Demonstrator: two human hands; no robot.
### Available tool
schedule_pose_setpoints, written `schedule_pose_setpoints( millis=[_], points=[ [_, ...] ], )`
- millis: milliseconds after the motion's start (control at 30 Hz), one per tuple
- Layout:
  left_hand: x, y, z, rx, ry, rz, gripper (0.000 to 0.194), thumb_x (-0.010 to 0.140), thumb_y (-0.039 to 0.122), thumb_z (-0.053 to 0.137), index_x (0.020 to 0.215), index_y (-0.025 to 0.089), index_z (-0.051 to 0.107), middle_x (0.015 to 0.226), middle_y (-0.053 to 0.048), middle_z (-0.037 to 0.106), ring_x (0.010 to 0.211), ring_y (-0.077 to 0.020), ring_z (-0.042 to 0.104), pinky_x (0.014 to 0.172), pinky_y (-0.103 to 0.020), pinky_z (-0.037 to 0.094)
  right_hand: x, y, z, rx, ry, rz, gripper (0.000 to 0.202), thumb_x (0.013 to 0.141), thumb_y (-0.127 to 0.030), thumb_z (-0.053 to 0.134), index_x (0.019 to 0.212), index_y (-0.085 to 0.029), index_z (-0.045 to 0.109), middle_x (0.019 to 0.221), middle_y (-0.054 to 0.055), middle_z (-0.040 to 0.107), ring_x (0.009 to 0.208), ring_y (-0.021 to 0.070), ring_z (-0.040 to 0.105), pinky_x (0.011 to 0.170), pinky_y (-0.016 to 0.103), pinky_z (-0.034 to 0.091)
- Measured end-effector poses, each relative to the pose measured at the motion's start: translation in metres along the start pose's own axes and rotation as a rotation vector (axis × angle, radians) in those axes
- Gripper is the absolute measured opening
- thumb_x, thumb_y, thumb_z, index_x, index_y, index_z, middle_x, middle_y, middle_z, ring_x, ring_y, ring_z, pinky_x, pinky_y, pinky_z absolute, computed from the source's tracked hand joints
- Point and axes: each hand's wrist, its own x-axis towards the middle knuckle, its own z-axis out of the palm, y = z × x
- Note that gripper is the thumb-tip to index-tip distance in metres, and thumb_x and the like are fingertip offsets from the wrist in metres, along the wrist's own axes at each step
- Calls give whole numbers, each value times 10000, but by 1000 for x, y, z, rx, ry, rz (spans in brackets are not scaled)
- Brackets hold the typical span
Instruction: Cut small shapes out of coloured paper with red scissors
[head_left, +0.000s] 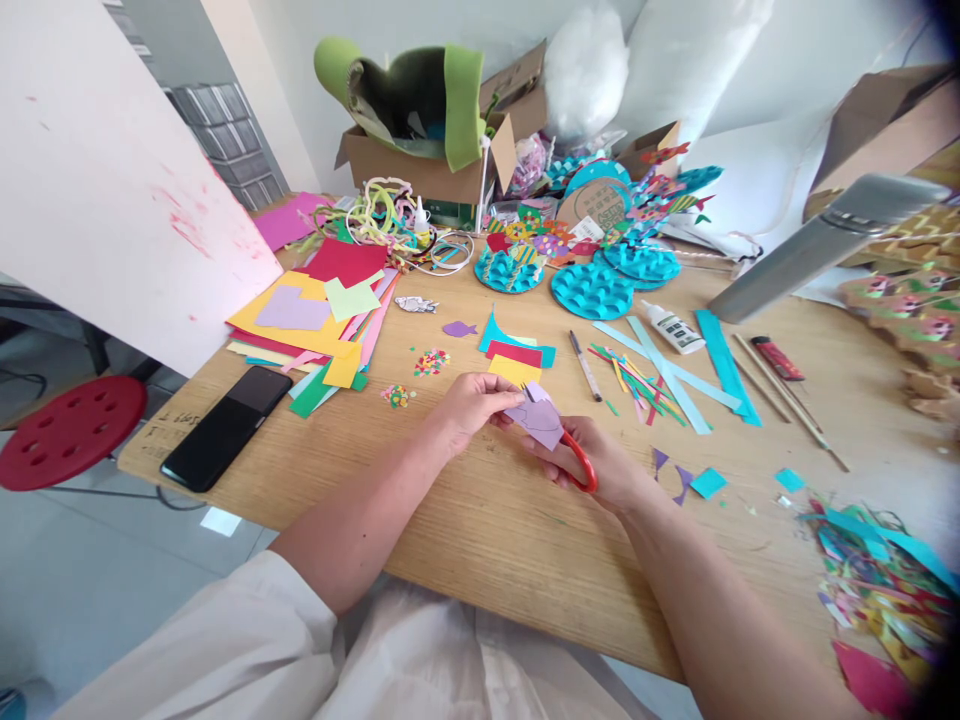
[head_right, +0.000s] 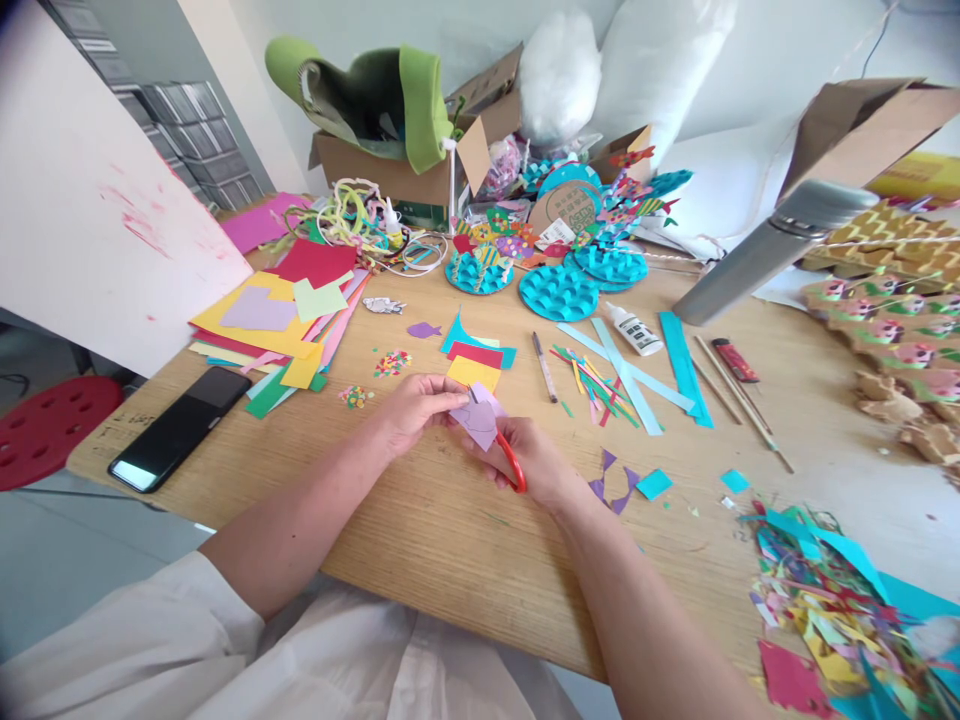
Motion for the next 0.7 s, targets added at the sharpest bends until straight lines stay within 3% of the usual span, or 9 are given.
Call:
schedule_pose_setpoints(
  millis=[700],
  points=[
    [0, -1, -1, 3, -3, 12, 148, 654, 199, 752, 703, 101, 653, 667, -25, 632, 545, -67, 532, 556, -220, 425, 1, 1, 0, 18, 7, 13, 385, 671, -454, 759, 583, -174, 510, 444, -31, 526, 358, 65, 425, 369, 190, 284]
  ],
)
